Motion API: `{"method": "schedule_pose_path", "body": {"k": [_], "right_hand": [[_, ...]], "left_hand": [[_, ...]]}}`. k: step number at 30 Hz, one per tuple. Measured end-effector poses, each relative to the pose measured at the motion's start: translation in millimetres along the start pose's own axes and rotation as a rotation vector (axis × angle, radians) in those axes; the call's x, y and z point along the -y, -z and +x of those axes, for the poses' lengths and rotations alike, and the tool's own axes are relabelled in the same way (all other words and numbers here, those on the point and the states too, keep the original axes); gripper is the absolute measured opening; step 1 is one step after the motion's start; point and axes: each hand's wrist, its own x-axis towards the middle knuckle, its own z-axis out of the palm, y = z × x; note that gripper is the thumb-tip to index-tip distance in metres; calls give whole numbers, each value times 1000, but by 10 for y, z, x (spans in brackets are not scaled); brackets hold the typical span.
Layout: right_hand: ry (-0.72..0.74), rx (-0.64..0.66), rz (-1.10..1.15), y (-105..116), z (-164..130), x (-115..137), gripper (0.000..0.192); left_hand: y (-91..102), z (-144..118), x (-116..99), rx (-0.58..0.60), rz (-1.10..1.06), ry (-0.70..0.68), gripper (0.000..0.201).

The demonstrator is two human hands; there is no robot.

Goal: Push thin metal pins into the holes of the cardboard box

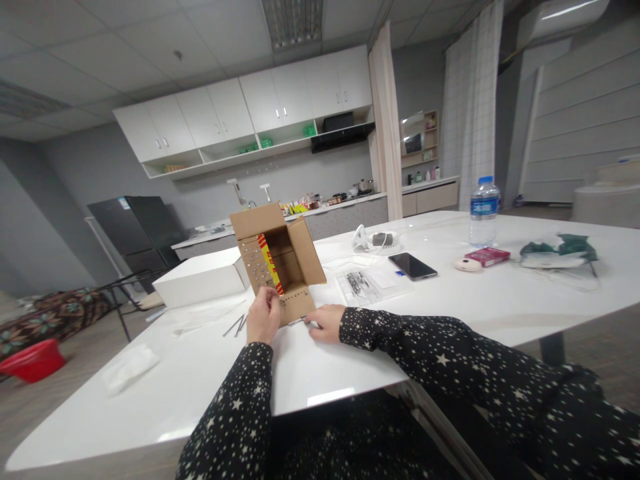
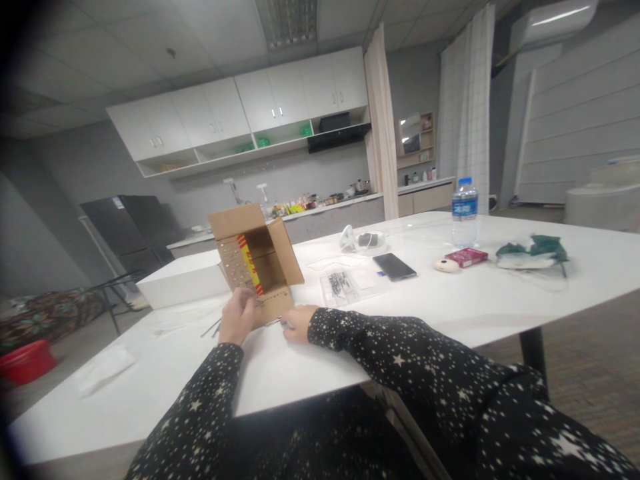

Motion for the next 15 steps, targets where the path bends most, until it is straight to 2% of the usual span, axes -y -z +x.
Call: {"method": "schedule_pose_path", "body": {"k": [5,15], "right_hand": [[-4,13,6,21,1,10,37],[-4,10,6,40,-16,26,35]], "left_hand": [[-66,14,68,87,28,-40,15],[-105,37,166,110,104,-57,15]]}}
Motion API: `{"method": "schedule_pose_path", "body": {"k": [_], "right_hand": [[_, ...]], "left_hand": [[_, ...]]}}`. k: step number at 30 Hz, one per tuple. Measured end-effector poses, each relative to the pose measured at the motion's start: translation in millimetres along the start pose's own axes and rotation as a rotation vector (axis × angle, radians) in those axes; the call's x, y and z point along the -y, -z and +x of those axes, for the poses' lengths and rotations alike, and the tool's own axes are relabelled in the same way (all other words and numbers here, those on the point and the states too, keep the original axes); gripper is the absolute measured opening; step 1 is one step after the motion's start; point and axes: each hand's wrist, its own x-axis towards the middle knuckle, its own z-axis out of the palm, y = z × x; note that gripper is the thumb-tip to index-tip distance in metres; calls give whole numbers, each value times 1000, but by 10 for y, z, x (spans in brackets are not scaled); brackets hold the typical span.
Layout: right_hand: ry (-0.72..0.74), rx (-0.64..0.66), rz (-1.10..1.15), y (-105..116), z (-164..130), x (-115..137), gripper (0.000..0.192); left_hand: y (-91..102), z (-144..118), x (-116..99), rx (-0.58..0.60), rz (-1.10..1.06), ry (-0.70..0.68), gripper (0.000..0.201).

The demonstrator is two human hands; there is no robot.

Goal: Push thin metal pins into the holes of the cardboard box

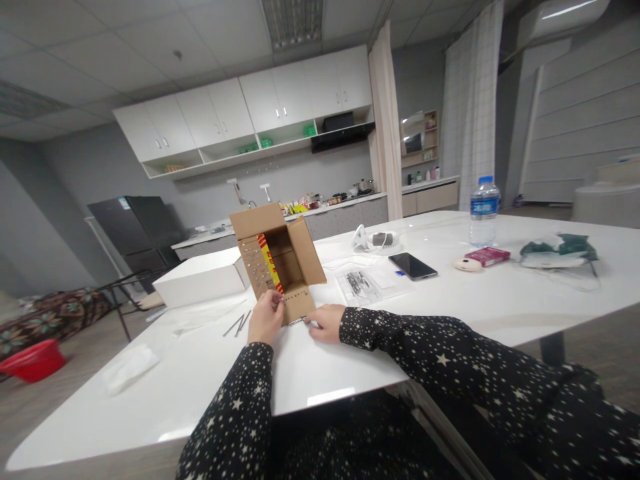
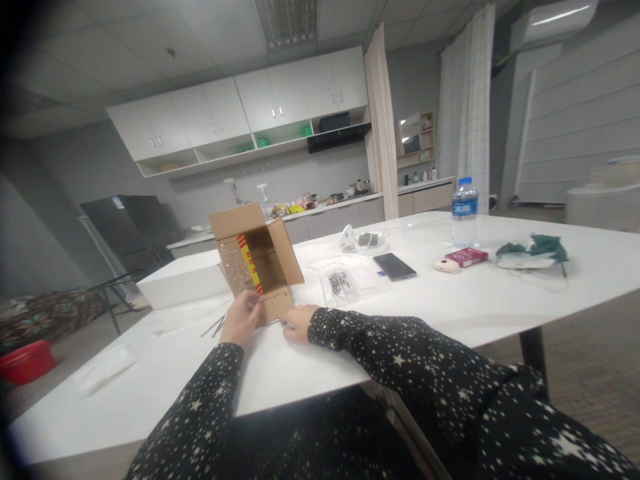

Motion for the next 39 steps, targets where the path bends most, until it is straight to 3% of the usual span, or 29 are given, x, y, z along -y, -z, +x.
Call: {"method": "schedule_pose_path", "body": {"k": [6,11,22,26,31,39], "right_hand": [[-3,10,-4,30,-5,24,36],[-1,4,-5,23,-1,16,36],[-9,-12,1,-18,9,2,36],[0,-4,-3,-7,9,4,36],[14,-7,-16,1,6,6,37],[18,1,-7,2,9,8,39]], "left_hand": [[4,-15,-20,94,74,-6,16],[30,-19,-32,52,98,12,16],[16,-16,-5,75,162,-8,15],[0,-19,-14,109,138,-79,16],[-29,-48,-72,277,33,-248,13],[-42,-79,-89,344,13,-295,13]]}}
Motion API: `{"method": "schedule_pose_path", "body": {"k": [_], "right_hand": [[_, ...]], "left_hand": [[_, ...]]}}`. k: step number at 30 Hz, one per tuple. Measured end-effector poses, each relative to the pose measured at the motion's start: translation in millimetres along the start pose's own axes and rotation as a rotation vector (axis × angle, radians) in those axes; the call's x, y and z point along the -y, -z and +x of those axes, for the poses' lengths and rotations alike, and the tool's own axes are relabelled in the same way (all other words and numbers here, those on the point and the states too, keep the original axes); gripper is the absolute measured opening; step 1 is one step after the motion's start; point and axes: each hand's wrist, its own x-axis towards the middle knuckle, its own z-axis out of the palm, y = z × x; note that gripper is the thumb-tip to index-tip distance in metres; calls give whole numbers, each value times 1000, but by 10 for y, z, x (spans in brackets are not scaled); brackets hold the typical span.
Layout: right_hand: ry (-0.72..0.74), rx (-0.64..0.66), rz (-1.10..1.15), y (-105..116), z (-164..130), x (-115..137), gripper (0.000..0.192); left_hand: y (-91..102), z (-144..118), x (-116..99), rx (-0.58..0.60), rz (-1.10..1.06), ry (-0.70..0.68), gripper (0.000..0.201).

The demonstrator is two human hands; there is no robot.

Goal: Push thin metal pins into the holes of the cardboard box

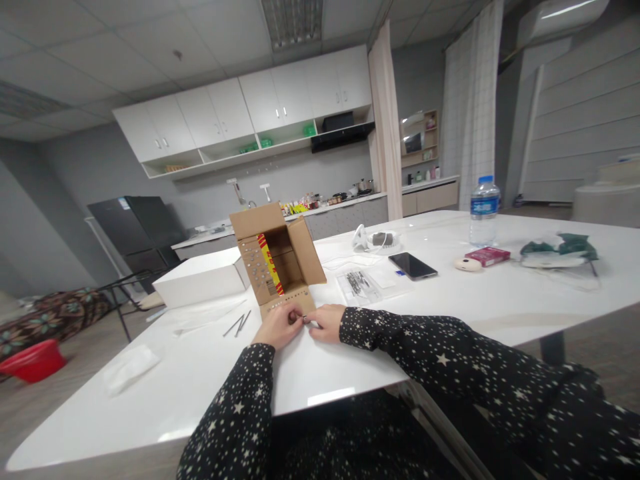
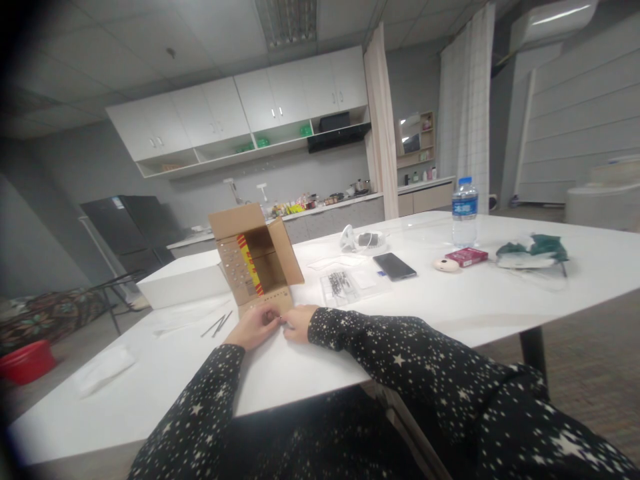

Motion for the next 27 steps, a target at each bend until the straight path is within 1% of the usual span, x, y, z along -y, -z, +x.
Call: {"method": "schedule_pose_path", "body": {"k": [20,27], "right_hand": [[-6,1,3,24,-3,19,40],[-7,-7,6,10,-2,10,40]], "left_hand": [[-7,-3,-10,14,-26,-9,6],[13,-5,-37,44,4,57,8]]}}
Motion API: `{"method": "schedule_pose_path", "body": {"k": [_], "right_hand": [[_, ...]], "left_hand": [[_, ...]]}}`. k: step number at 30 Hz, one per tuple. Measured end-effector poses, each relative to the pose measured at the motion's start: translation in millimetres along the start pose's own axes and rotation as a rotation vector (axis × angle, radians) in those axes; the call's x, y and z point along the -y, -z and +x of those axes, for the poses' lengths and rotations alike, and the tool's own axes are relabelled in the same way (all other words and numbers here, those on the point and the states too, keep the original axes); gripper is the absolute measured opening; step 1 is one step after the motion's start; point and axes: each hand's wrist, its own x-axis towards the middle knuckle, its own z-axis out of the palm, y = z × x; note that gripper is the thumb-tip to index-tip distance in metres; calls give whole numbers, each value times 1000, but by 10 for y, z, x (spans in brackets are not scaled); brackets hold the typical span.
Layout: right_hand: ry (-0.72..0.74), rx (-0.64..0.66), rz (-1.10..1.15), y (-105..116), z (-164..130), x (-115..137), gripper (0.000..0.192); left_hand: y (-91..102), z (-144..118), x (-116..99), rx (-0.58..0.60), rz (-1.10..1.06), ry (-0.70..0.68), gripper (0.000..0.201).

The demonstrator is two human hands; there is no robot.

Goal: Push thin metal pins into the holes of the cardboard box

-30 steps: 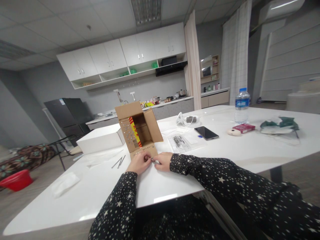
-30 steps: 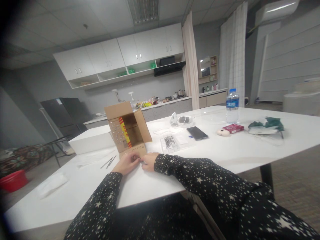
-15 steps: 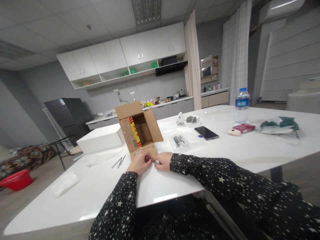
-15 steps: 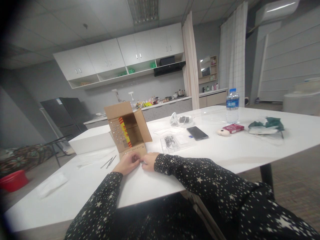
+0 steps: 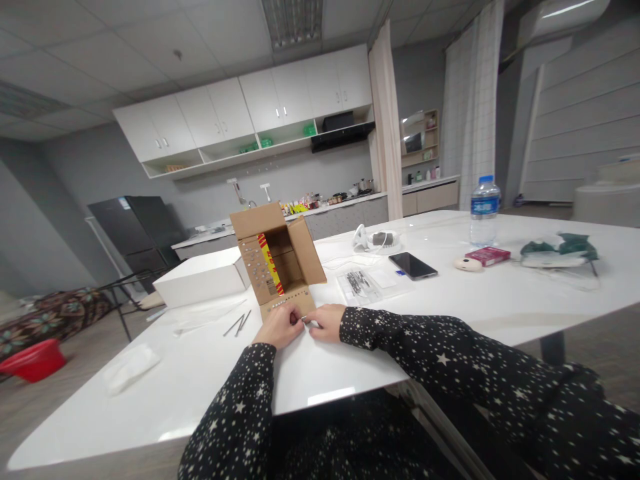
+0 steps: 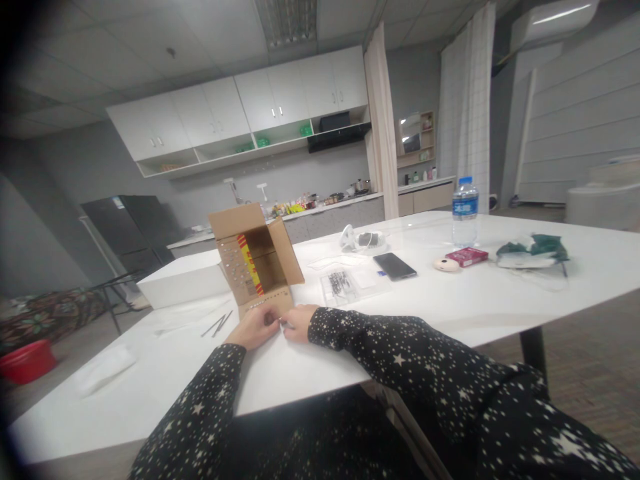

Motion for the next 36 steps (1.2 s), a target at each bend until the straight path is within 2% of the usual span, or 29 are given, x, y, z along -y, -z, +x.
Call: {"method": "schedule_pose_path", "body": {"k": [7,26,36], "right_hand": [[0,3,-3,25,-26,16,40],[-14,9,-14,11,-5,5,37],[0,-2,-13,-9,-8,-19,36]], "left_hand": [[27,-2,-42,-10,-12,50,10],[94,-9,-85,-281,-107,24,12],[106,-9,-94,-310,-130,34,11]]}}
